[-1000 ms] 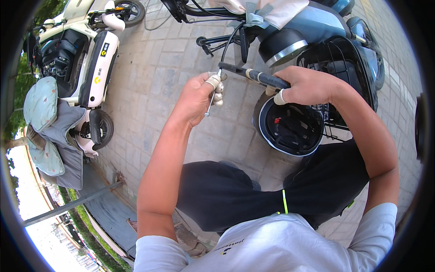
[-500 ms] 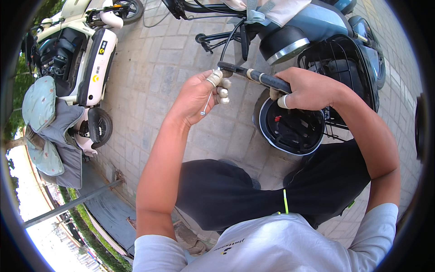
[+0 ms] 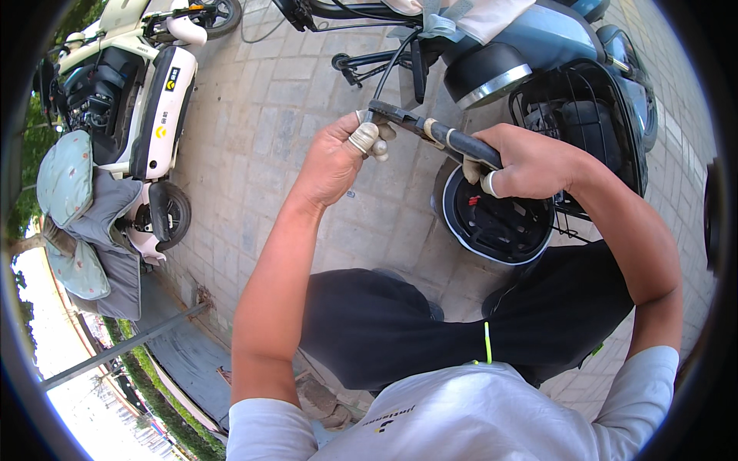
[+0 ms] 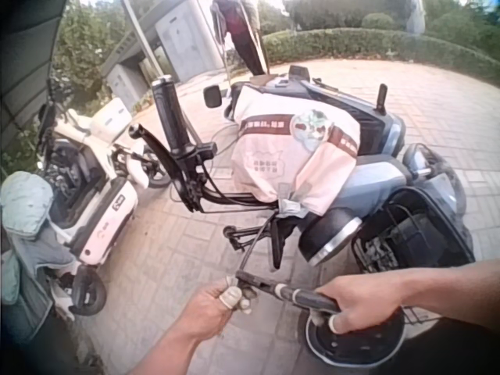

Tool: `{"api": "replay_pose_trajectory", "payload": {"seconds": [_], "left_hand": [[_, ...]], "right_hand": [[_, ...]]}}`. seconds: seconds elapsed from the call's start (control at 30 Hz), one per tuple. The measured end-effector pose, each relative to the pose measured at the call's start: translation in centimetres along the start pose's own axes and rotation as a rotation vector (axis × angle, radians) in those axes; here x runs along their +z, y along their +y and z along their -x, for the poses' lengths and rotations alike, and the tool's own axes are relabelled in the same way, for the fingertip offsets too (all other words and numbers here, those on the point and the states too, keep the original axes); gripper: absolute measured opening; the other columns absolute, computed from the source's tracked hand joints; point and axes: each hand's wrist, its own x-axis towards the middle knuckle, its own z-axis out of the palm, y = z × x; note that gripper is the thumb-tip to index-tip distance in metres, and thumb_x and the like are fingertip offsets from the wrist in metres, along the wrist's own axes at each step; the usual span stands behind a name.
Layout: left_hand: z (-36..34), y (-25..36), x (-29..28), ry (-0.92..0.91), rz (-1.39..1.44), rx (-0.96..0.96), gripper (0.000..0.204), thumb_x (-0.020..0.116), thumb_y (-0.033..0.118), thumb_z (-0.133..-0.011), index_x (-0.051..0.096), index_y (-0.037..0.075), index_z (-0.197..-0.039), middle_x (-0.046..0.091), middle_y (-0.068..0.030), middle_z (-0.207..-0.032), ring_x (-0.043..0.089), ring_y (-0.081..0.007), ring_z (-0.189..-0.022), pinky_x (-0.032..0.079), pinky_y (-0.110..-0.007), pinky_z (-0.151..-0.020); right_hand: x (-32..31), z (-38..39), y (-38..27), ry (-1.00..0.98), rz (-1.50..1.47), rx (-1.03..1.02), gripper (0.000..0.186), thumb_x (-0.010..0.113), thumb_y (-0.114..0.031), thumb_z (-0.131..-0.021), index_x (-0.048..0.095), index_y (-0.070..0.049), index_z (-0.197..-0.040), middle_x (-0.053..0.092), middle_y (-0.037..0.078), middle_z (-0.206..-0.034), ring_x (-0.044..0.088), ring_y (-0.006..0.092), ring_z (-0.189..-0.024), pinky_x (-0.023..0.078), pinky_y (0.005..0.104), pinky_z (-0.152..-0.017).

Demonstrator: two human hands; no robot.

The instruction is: The person applies lubricant to the rear wheel area of a blue electric scooter using a syringe and a small bottle. They then use a wrench to adjust components near the handlebars and continue working on the rear wheel assembly.

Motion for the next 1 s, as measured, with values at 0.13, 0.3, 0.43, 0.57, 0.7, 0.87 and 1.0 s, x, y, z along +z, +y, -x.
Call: {"api": "replay_pose_trajectory", "payload": {"seconds": [0.13,0.3,0.43,0.57,0.7,0.87,1.0], "left_hand": [[-0.2,0.1,-0.2,0.012,-0.063,0.008,0.024,0.061,0.018,-0.098,0.067,0.001,-0.113,0.069,-0.0073,-0.099,0.059,-0.0125,-0.081,0.050,-0.030,-0.076],[-0.4,0.5,-0.3,0.017,-0.114,0.029,0.022,0.062,0.016,-0.097,0.068,0.000,-0.111,0.069,-0.0056,-0.095,0.058,-0.0109,-0.079,0.048,-0.028,-0.075],[-0.4,0.4,-0.9,-0.014,-0.152,0.051,0.024,0.061,0.019,-0.098,0.067,0.000,-0.112,0.068,-0.0076,-0.099,0.059,-0.0136,-0.082,0.050,-0.031,-0.076],[-0.3,0.5,-0.5,0.015,-0.150,0.009,0.024,0.059,0.018,-0.099,0.066,0.000,-0.113,0.066,-0.0050,-0.094,0.058,-0.0117,-0.079,0.049,-0.029,-0.074],[0.3,0.4,-0.7,0.110,-0.062,-0.072,0.028,0.055,0.017,-0.100,0.062,-0.001,-0.121,0.064,-0.0037,-0.093,0.056,-0.0112,-0.077,0.048,-0.029,-0.072],[0.0,1.3,-1.0,0.068,0.243,-0.094,0.033,0.049,0.017,-0.102,0.058,-0.005,-0.124,0.062,-0.0056,-0.093,0.056,-0.0150,-0.080,0.048,-0.031,-0.072],[-0.6,1.3,-2.0,-0.070,0.527,-0.111,0.038,0.049,0.021,-0.101,0.057,-0.007,-0.126,0.062,-0.0071,-0.093,0.057,-0.0182,-0.081,0.048,-0.033,-0.074]], "right_hand": [[0.0,-0.2,0.3,-0.023,-0.050,0.024,0.016,0.057,-0.007,-0.070,0.059,0.002,-0.082,0.059,0.008,-0.065,0.055,0.0182,-0.058,0.045,0.0328,-0.056],[0.2,-0.3,-0.1,-0.044,-0.139,0.037,0.016,0.057,-0.007,-0.068,0.060,0.001,-0.082,0.059,0.008,-0.065,0.054,0.0168,-0.057,0.044,0.0315,-0.054],[0.2,-0.4,-0.3,-0.054,-0.133,0.039,0.017,0.057,-0.007,-0.069,0.059,0.001,-0.084,0.059,0.007,-0.065,0.053,0.0164,-0.057,0.044,0.0321,-0.055],[0.9,-1.2,1.0,0.088,0.089,-0.054,0.017,0.058,-0.008,-0.072,0.058,0.002,-0.086,0.057,0.008,-0.067,0.052,0.0175,-0.059,0.043,0.0339,-0.056],[1.7,-1.2,0.1,0.148,0.005,0.082,0.019,0.061,-0.012,-0.075,0.058,0.003,-0.087,0.055,0.010,-0.067,0.053,0.0208,-0.062,0.044,0.0373,-0.060],[2.6,-0.4,1.3,0.140,-0.048,0.099,0.022,0.063,-0.016,-0.076,0.060,0.003,-0.088,0.057,0.012,-0.068,0.055,0.0225,-0.065,0.045,0.0395,-0.063],[5.3,-0.9,0.3,-0.094,-0.062,0.348,0.021,0.063,-0.019,-0.080,0.060,0.002,-0.086,0.059,0.011,-0.070,0.057,0.0206,-0.065,0.044,0.0376,-0.059]]}}
